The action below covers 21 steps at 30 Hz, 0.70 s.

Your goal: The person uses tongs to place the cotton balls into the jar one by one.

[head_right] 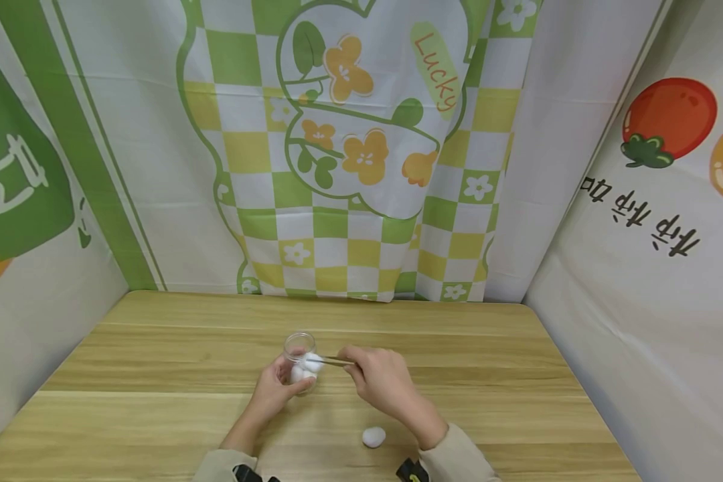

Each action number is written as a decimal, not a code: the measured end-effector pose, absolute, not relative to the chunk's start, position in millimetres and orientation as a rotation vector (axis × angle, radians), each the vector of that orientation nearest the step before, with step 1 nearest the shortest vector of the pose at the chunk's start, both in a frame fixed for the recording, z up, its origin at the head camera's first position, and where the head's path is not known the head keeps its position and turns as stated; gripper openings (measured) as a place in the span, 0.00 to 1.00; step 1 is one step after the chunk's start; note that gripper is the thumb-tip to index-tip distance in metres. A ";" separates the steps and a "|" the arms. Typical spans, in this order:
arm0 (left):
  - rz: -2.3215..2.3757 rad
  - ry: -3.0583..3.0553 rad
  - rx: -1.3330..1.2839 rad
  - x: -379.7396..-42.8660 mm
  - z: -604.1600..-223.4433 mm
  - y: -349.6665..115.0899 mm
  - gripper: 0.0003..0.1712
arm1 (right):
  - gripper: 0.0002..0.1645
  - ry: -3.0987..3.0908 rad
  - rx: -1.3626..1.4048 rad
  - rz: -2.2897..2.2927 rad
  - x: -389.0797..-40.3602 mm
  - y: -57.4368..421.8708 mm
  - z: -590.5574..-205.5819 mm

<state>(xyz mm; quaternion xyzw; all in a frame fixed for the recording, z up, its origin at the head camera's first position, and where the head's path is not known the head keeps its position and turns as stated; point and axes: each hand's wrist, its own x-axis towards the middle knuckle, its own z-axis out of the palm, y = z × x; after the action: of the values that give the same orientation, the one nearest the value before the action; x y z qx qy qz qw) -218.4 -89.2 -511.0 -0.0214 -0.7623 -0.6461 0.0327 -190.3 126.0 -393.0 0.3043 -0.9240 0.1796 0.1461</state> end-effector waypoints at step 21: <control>-1.998 -2.322 -0.127 -216.8 -511.7 -91.2 0.28 | 0.09 -2.605 0.858 0.560 -198.3 109.9 -385.4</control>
<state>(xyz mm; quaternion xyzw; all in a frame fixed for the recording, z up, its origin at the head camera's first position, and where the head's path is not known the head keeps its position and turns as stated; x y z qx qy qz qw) -216.8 -91.2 -511.7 -0.0415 -0.7569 -0.6511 0.0378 -198.3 109.9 -385.4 0.3021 -0.9170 0.1970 0.1703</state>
